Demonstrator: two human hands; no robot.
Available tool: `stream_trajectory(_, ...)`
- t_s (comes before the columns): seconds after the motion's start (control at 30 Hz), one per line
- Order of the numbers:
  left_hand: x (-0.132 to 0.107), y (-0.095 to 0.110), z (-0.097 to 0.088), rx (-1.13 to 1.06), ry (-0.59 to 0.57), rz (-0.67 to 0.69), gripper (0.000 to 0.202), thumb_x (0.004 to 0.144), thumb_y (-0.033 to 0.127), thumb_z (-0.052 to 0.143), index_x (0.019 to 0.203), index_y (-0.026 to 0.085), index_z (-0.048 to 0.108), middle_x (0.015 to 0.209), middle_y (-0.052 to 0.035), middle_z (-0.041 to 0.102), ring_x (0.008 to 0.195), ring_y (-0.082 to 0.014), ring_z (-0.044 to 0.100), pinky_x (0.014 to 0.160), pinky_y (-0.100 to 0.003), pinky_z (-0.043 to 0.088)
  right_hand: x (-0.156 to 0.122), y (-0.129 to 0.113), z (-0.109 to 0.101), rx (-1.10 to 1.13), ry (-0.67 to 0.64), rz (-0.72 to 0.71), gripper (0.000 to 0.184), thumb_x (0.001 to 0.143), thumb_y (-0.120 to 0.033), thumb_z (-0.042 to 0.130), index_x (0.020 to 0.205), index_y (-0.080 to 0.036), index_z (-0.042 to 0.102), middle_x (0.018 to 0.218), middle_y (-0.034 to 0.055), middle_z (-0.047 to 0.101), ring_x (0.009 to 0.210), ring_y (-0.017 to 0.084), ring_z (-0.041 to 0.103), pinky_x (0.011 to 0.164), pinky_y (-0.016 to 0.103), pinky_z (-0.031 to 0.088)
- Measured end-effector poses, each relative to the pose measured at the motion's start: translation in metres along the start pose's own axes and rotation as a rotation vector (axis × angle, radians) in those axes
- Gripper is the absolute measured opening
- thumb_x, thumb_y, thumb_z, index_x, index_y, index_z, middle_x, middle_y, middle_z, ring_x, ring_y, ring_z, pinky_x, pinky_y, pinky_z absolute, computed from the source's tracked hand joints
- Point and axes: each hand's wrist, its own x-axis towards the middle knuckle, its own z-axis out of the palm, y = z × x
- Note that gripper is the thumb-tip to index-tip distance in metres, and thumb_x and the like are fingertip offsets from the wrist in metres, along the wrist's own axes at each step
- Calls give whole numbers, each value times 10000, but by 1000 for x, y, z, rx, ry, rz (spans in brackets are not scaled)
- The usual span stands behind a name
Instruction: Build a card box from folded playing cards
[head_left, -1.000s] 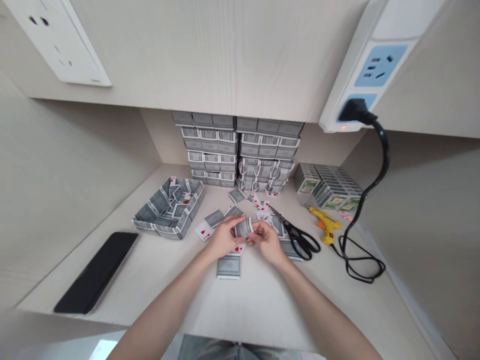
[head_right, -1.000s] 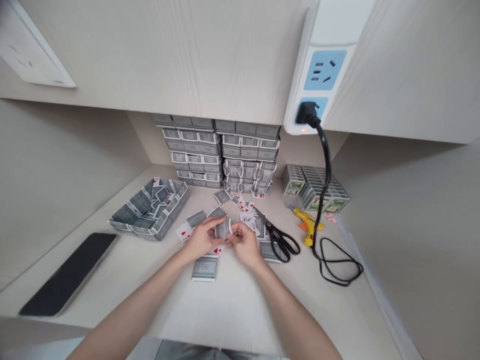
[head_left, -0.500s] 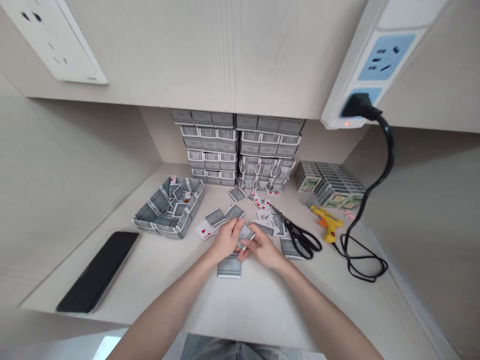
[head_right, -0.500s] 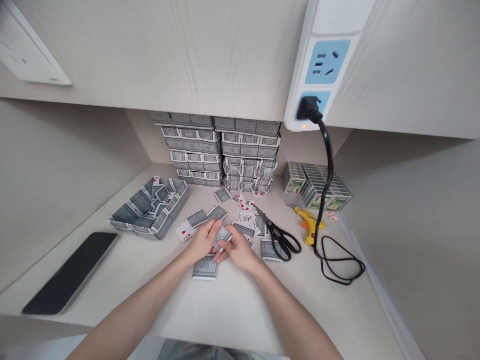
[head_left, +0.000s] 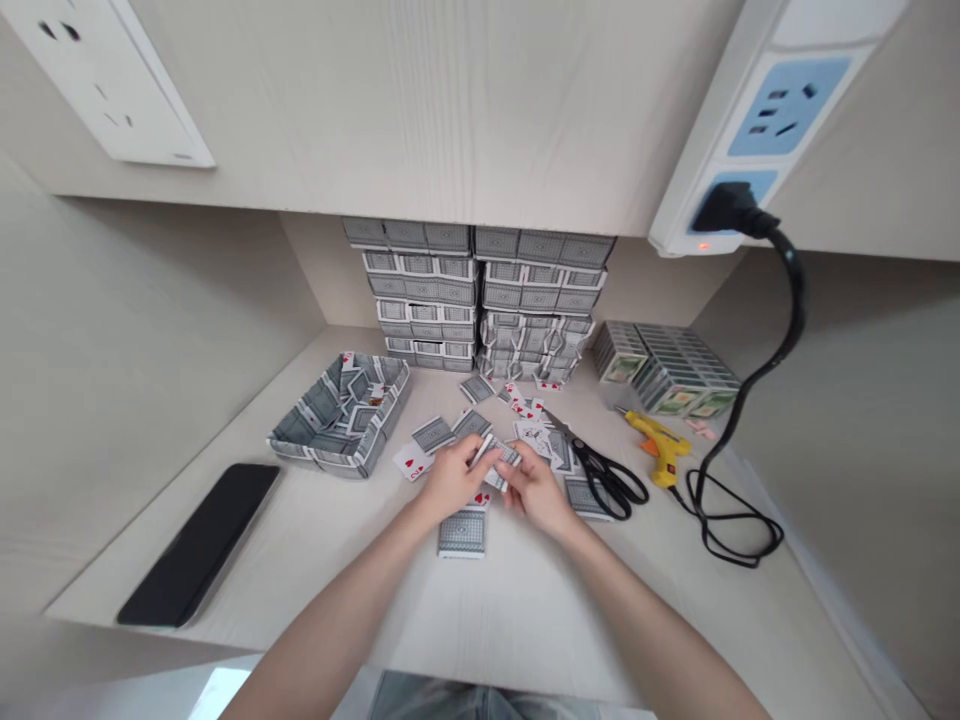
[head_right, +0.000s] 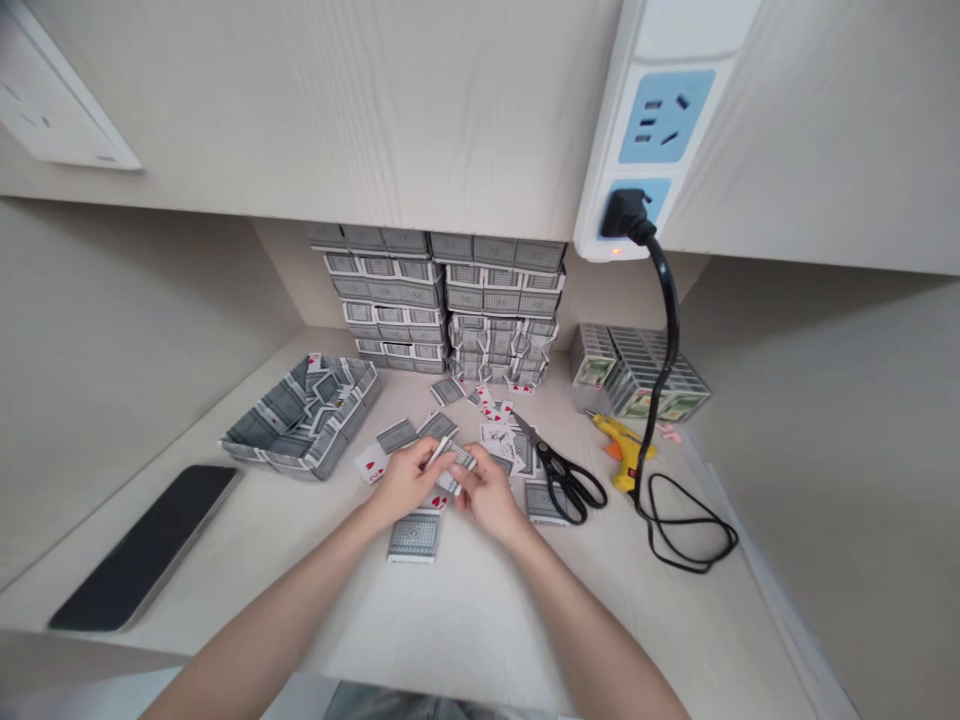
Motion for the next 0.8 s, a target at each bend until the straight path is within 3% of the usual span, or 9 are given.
stream_trajectory(0.13,1,-2,1,-153,28,-44,283,769,420,500,653,161,508,469,65,405,430,-65,355,434,-178,263,1,-1,-3,-66,79,-53,312,754,-460,536,942,-238,422,425,-102,484,285,88,358,316,199,244)
stream_trajectory(0.23,7,-7,-7,-293,172,-112,280,777,432,487,752,157,532,467,68,429,399,-63,377,409,-173,285,1,-1,-7,-159,161,-131,314,791,-432,493,1019,-238,399,513,-73,532,349,108,417,375,221,326)
stream_trajectory(0.37,15,-15,-23,-431,367,-241,384,783,457,476,999,142,508,418,90,410,330,-69,385,366,-175,310,3,-2,-20,-539,371,-299,243,802,-351,484,1002,-214,471,680,3,590,589,161,524,593,292,418)
stream_trajectory(0.47,16,-15,-27,-494,404,-276,575,776,442,496,1242,146,338,462,82,483,344,-81,441,381,-184,362,5,-4,-30,-807,447,-372,271,781,-334,507,1011,-191,510,892,70,608,810,220,521,741,356,403)
stream_trajectory(0.6,11,-9,-23,-464,364,-225,709,802,406,468,1356,179,89,573,45,578,360,-88,478,391,-196,388,6,-4,-35,-1007,343,-405,457,711,-382,600,1109,-179,505,1075,101,574,985,270,445,852,399,343)
stream_trajectory(0.7,7,-7,-20,-352,311,-138,542,822,384,437,1299,201,253,572,50,562,378,-74,472,426,-186,392,5,-4,-34,-1098,258,-334,568,670,-428,634,1167,-193,492,1114,102,566,966,279,437,817,403,333)
stream_trajectory(0.8,3,-8,-18,-116,190,-44,293,819,355,438,1054,201,520,536,43,542,438,-83,493,473,-186,391,2,-6,-31,-1161,220,-269,473,698,-404,610,1134,-236,534,1116,80,567,966,280,431,774,393,311)
